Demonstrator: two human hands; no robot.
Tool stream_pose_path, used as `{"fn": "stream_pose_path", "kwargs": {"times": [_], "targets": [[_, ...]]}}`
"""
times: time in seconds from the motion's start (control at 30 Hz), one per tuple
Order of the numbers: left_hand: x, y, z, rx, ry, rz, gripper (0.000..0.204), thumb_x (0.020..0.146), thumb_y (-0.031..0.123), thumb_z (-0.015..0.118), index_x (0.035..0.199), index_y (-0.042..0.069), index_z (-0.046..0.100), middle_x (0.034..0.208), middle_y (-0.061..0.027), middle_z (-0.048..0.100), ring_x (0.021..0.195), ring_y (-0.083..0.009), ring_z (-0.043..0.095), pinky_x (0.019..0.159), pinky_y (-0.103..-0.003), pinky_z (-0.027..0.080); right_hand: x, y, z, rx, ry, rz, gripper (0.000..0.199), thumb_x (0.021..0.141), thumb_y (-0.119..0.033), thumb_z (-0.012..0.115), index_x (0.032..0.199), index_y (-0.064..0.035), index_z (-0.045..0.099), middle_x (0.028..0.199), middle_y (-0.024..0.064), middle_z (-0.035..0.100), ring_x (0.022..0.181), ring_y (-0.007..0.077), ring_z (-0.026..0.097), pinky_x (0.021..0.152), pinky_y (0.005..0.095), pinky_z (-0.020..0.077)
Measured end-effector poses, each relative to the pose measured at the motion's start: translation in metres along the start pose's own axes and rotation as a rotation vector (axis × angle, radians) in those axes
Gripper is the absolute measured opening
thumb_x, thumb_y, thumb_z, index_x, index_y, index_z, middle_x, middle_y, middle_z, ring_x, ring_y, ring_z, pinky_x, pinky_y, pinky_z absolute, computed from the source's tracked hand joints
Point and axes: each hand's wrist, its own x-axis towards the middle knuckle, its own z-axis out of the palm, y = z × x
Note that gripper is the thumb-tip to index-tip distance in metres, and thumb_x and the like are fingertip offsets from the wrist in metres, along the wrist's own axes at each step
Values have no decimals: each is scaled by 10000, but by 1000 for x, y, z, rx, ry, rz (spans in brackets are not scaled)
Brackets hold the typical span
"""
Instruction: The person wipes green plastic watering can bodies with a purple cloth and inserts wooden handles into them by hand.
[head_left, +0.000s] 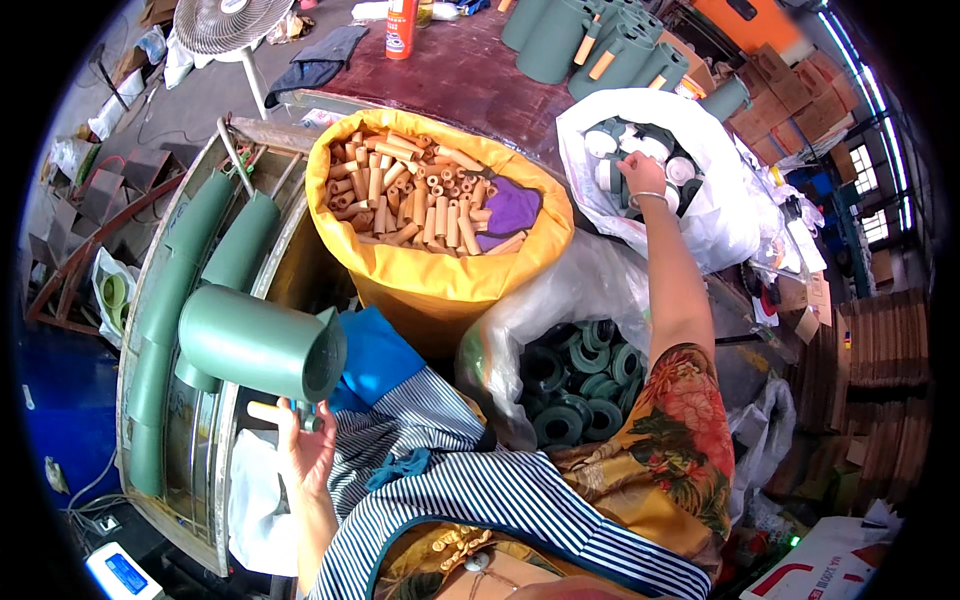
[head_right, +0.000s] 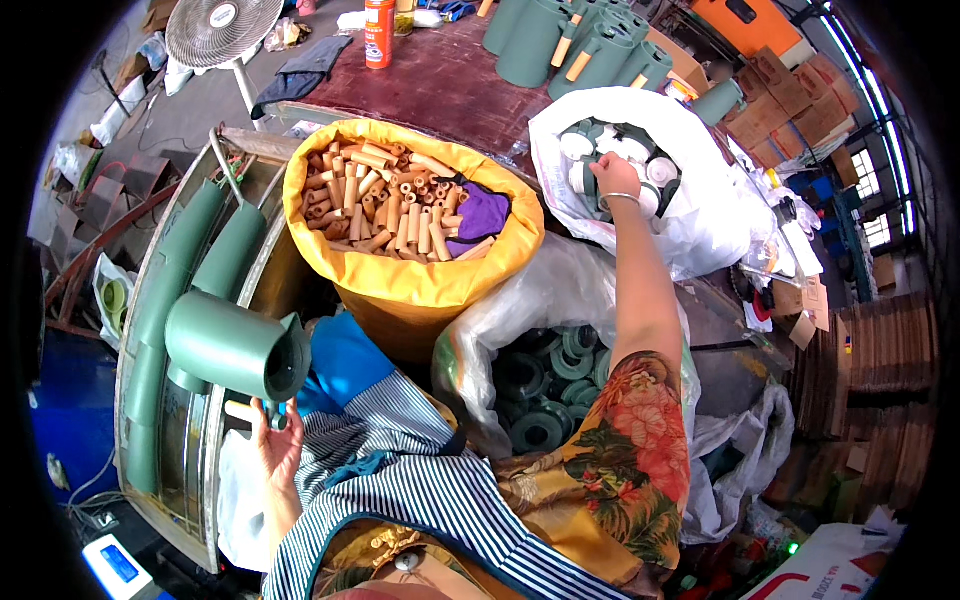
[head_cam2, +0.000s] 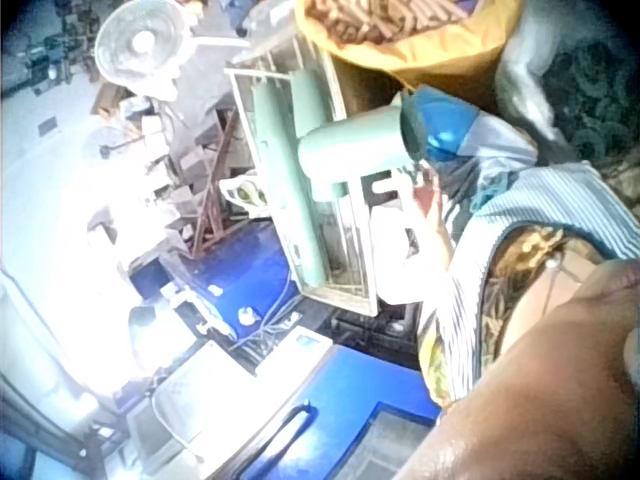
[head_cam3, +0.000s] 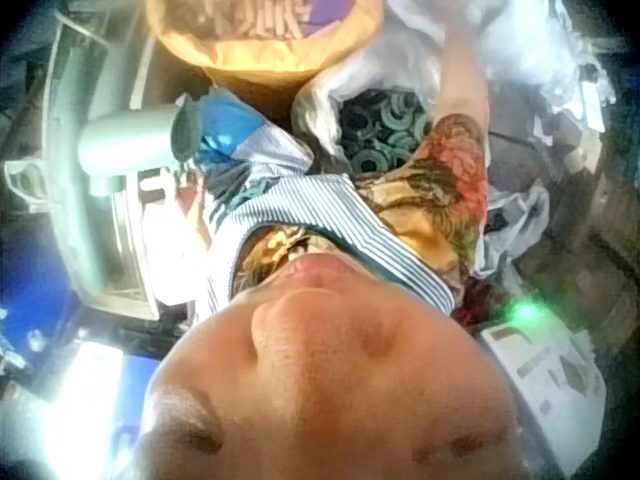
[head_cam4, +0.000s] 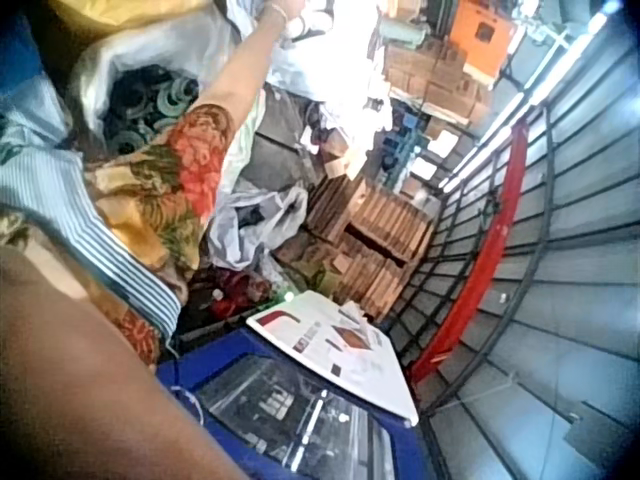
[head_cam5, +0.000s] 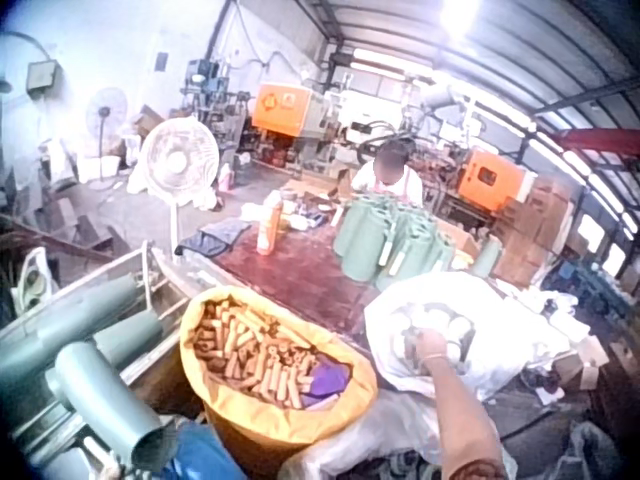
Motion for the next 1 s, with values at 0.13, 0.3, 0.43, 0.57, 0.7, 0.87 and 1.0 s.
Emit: {"fn": "stream_pose_path", "kwargs": {"times": [0.13, 0.3, 0.43, 0.57, 0.7, 0.87, 1.0], "targets": [[5, 1, 30, -187, -95, -93, 335, 965, 238, 629, 1231, 48, 552, 1300, -187, 545, 1188, -380, 537, 869, -359, 587, 9, 17, -11, -479, 142, -117, 171, 924, -243, 562, 913, -89, 636, 802, 128, 706, 733, 317, 700, 642, 461, 545], [21, 6, 45, -389, -122, -280, 411, 949, 140, 607, 1203, -157, 478, 1298, -337, 493, 1281, -409, 449, 895, -319, 588, -29, -29, -78, -393, 573, -393, 160, 919, -98, 494, 1000, -92, 631, 895, 99, 652, 836, 274, 657, 707, 387, 538], [22, 6, 42, -454, -202, -363, 423, 967, 123, 581, 1243, -165, 442, 1304, -397, 453, 1320, -408, 450, 909, -360, 603, -135, -208, -186, 452, 286, -402, 137, 954, -75, 597, 1069, -57, 671, 944, 82, 685, 805, 196, 690, 685, 306, 537], [8, 8, 47, -455, -204, -347, 412, 982, 153, 572, 1246, -141, 454, 1328, -352, 463, 1273, -453, 486, 866, -370, 626, -215, -318, -176, 1283, -361, -495, 105, 960, -55, 611, 1053, -38, 656, 936, -9, 642, 744, 51, 579, 687, 194, 493], [-12, 15, 48, -463, -271, -364, 402, 978, 149, 588, 1254, -109, 453, 1315, -334, 467, 1259, -471, 488, 859, -378, 632, -247, -357, -144, 1420, -490, -555, 145, 953, -82, 633, 1089, -32, 642, 982, 26, 647, 834, 85, 610, 737, 218, 498], [-28, 26, 42, -397, -281, -254, 275, 978, 169, 593, 1096, -77, 563, 1278, -329, 512, 1312, -461, 438, 894, -376, 620, -256, -380, -192, 602, 141, -1335, 495, 819, -241, 747, 1273, -110, 601, 1256, 88, 583, 1136, 233, 560, 954, 385, 450], [-33, 28, 42, -397, -257, -243, 218, 980, 171, 595, 1030, -40, 590, 1251, -304, 539, 1246, -463, 510, 861, -383, 632, -273, -396, -204, 351, 169, -1450, 615, 743, -270, 747, 1324, -165, 577, 1302, 71, 565, 1178, 272, 541, 935, 408, 483]]}}
